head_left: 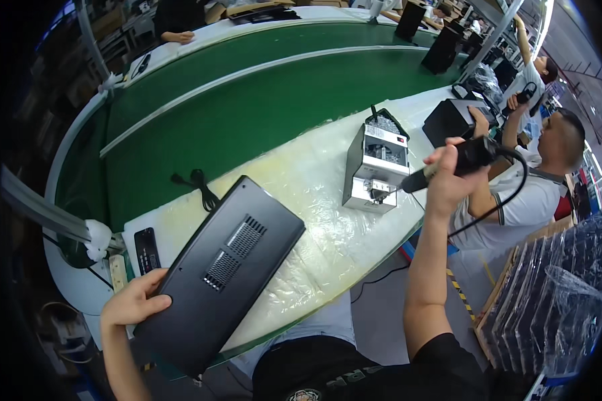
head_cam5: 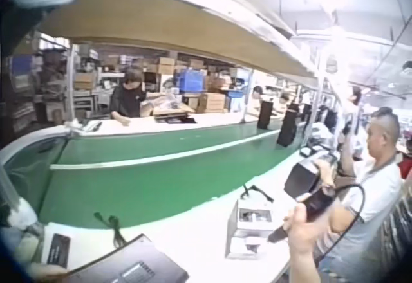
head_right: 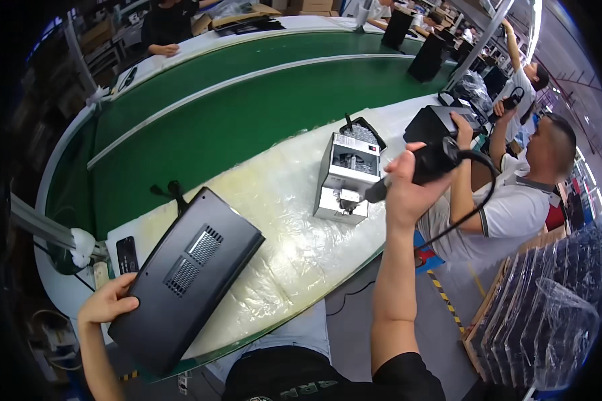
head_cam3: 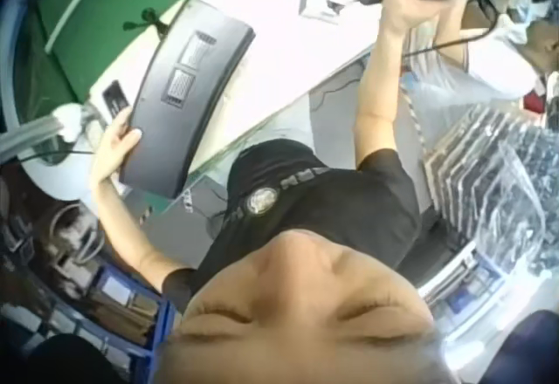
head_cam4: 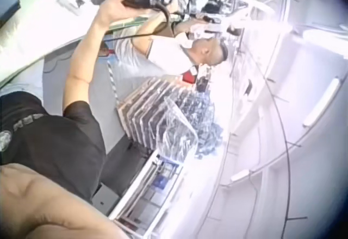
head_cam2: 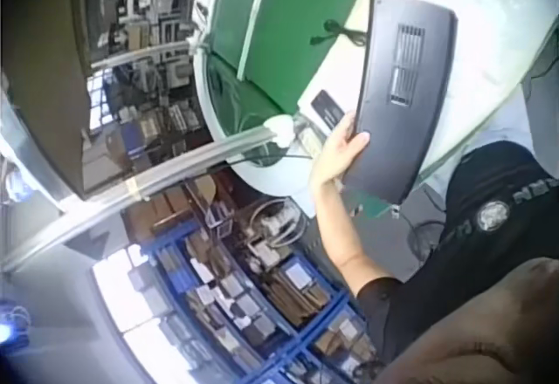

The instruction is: Assembling an electronic enclosure using an electric screwdriver on an assembly line.

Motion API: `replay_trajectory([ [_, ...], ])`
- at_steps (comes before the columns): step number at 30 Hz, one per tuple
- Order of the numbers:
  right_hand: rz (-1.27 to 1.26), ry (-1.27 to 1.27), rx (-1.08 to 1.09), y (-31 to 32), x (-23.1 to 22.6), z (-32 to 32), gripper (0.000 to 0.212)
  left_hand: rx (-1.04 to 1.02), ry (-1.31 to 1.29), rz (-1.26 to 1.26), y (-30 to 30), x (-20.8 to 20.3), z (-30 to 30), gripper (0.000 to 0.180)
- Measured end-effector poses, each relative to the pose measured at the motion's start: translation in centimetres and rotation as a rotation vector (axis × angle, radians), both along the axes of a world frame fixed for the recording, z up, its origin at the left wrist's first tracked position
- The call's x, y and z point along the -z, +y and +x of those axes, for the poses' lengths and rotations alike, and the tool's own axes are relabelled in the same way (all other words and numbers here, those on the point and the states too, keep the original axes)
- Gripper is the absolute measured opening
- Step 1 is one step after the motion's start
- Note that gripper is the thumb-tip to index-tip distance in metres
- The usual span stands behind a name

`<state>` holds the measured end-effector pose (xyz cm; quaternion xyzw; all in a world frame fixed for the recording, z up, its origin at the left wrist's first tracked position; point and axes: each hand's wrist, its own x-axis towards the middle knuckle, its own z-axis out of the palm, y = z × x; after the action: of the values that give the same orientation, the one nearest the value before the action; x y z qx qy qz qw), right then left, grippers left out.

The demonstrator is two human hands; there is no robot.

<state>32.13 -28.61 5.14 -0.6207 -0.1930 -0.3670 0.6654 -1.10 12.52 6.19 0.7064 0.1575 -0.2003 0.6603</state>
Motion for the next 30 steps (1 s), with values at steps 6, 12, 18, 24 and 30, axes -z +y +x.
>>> replay_trajectory([
  [6,-0.015,-0.174,-0.038,1.8,2.9,1.4,0.048,0.169,0.101,0.878,-2.0,-3.2,3.5,0.046],
  [12,-0.013,-0.215,0.005,1.7,3.0,0.5,0.036,0.095,-0.268,1.062,-5.6,-1.1,8.1,0.067],
  [18,0.010,-0.158,-0.004,1.7,2.4,1.0,0.034,0.089,-0.470,1.061,-6.8,2.4,16.8,0.075],
  [24,-0.040,-0.112,-0.016,1.6,4.0,1.4,0.040,-0.097,-0.463,1.020,-8.0,2.3,17.5,0.069],
  [30,-0.050,0.004,0.040,2.8,4.4,0.7,0.026,-0.108,-0.496,1.008,-7.8,2.4,17.3,0.068],
])
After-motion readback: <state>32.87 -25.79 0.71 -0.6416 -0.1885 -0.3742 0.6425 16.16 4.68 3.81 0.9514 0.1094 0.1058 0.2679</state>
